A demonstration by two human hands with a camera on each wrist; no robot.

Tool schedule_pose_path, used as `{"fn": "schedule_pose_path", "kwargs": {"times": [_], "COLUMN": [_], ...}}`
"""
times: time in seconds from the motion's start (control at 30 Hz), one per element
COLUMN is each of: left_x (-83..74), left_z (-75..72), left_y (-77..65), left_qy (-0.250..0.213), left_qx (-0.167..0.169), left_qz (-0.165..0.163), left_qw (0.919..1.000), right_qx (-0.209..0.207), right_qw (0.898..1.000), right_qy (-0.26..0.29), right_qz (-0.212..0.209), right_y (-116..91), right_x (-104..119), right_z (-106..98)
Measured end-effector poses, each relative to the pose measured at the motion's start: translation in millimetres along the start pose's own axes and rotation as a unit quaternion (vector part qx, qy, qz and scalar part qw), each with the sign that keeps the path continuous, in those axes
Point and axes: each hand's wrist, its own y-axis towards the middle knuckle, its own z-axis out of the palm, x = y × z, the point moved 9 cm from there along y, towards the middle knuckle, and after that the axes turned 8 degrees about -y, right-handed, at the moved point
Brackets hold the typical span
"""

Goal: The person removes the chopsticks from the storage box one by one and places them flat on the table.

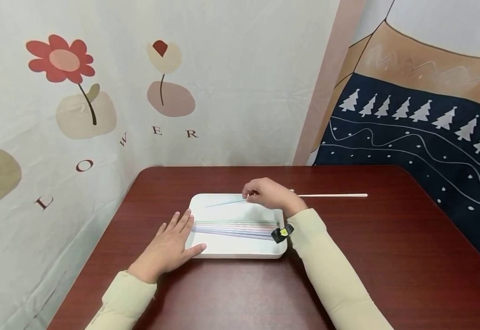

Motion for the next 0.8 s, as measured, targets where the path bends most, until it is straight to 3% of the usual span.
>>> {"fn": "schedule_pose_path", "kwargs": {"times": [0.33, 0.57, 0.8], "left_x": [0.1, 2.2, 0.0], "left_z": [0.6, 1.8, 3.4], "left_y": [-1.0, -0.7, 0.3], "left_qy": [-0.005, -0.007, -0.006], "left_qx": [0.004, 0.004, 0.003], "left_qz": [-0.003, -0.003, 0.001], "left_qw": [1.0, 1.0, 1.0], "right_qx": [-0.035, -0.032, -0.036], "right_qw": [0.997, 0.994, 0.991], "right_qy": [-0.011, -0.001, -0.001], "right_qz": [0.063, 0.108, 0.127], "right_y": [-54.6, -89.0, -119.8], "right_x": [-52.6, -94.0, -129.6], "right_z": [-38.0, -47.2, -54.9]}}
